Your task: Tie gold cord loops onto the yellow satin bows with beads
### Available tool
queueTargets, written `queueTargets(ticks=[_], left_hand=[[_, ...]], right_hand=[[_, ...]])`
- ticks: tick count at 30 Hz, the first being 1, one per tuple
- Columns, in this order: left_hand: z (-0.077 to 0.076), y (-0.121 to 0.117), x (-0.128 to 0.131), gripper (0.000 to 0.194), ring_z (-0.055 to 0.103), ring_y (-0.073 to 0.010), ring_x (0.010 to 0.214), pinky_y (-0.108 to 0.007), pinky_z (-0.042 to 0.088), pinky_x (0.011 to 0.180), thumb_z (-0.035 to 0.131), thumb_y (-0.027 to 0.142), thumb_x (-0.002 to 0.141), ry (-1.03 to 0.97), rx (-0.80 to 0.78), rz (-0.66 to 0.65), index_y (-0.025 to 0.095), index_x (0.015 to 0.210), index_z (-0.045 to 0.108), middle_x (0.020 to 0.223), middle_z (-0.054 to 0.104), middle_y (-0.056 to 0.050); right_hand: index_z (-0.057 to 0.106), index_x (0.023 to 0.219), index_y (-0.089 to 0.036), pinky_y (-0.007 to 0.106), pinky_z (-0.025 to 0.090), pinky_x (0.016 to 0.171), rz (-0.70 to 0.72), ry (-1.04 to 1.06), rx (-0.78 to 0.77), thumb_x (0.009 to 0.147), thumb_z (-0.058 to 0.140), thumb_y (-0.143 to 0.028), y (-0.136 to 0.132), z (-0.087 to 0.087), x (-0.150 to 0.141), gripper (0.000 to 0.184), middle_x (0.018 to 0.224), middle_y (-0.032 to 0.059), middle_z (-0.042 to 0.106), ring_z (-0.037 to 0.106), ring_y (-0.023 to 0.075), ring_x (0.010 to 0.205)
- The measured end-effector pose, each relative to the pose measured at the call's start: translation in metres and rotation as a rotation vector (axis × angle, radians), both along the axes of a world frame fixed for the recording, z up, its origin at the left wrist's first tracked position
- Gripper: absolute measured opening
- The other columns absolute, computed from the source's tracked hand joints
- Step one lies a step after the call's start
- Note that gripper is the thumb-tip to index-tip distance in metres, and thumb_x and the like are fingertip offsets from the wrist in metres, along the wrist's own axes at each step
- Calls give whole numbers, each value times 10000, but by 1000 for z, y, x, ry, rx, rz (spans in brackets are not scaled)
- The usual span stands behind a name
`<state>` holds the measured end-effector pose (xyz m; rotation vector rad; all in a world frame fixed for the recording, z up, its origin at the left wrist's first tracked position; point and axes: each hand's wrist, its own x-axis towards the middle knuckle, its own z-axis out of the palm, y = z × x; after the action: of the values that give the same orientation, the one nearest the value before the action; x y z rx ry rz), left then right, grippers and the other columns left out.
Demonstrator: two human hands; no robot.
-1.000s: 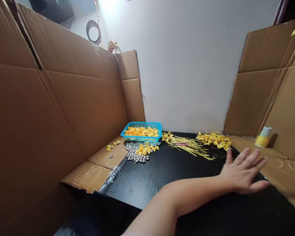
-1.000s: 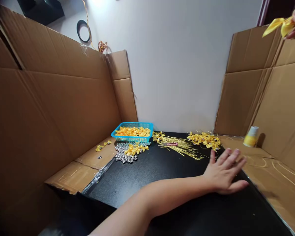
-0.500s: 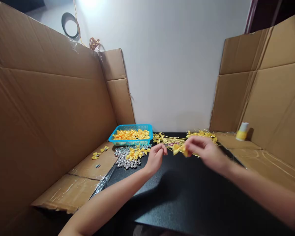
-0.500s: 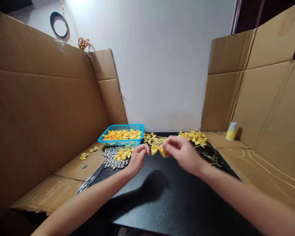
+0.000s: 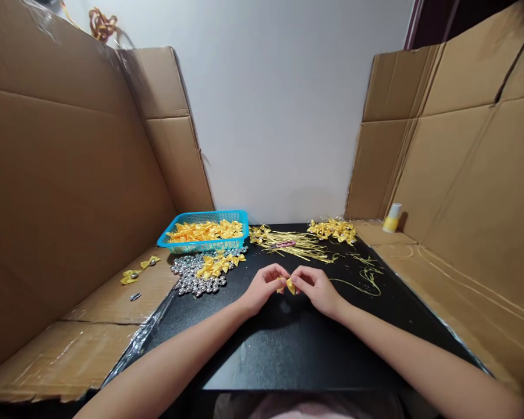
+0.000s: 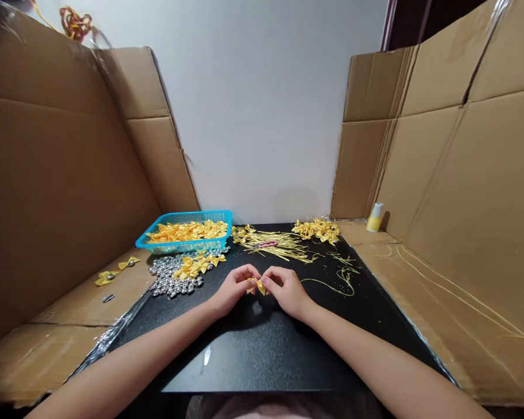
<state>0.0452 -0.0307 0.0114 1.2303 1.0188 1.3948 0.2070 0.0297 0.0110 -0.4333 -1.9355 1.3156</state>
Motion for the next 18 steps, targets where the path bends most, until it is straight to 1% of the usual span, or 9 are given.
queueTargets(ticks=[4, 8, 10, 12, 14, 16, 18], left_hand=[[1, 0, -1, 141, 515, -100, 579, -215, 405, 582, 731, 216, 636, -22, -22, -15, 129, 696, 639, 635, 623, 5], [2, -1, -3, 146, 536, -109, 576, -228, 422, 581, 655, 267, 651, -95, -70, -42, 141, 644, 580, 617, 587, 3], [4, -2, -4, 173, 533, -100, 566, -219, 425, 579, 656, 291, 660, -115, -91, -55, 143, 648, 567, 607, 568, 11], [5, -4, -4, 209, 522, -87, 545, -207, 419, 562, 691, 315, 663, -113, -112, -76, 140, 671, 577, 604, 560, 20], [6, -5, -4, 253, 525, -84, 538, -201, 415, 544, 756, 318, 636, -90, -134, -113, 137, 701, 592, 620, 584, 17], [6, -6, -4, 296, 537, -89, 534, -200, 418, 531, 820, 286, 587, -54, -159, -159, 133, 721, 606, 628, 619, 6], [7, -6, -6, 312, 550, -94, 528, -203, 429, 529, 850, 262, 566, -23, -185, -198, 128, 722, 615, 621, 644, -2]], right_hand=[[606, 709, -155, 242, 421, 616, -7, -4, 31, 851, 584, -473, -1, -1, 1, 349, 662, 9, 580, 519, 122, 622], [595, 701, -155, 241, 414, 619, 16, 0, 33, 858, 574, -473, 0, 1, 3, 355, 648, 3, 564, 508, 119, 619], [586, 693, -154, 240, 408, 611, 39, 0, 26, 859, 569, -483, -1, 2, 5, 369, 634, -3, 549, 496, 114, 605], [581, 691, -153, 239, 407, 606, 65, -7, 19, 859, 566, -490, -3, 4, 6, 377, 629, -5, 541, 491, 112, 600], [578, 692, -155, 239, 412, 605, 87, -16, 17, 861, 563, -495, -5, 5, 7, 380, 632, -4, 543, 495, 113, 603], [577, 690, -157, 238, 416, 603, 99, -26, 25, 864, 560, -495, -8, 6, 8, 380, 637, -1, 551, 502, 116, 605], [583, 689, -158, 241, 417, 608, 94, -32, 45, 867, 560, -484, -10, 6, 8, 372, 642, 4, 562, 507, 120, 610]])
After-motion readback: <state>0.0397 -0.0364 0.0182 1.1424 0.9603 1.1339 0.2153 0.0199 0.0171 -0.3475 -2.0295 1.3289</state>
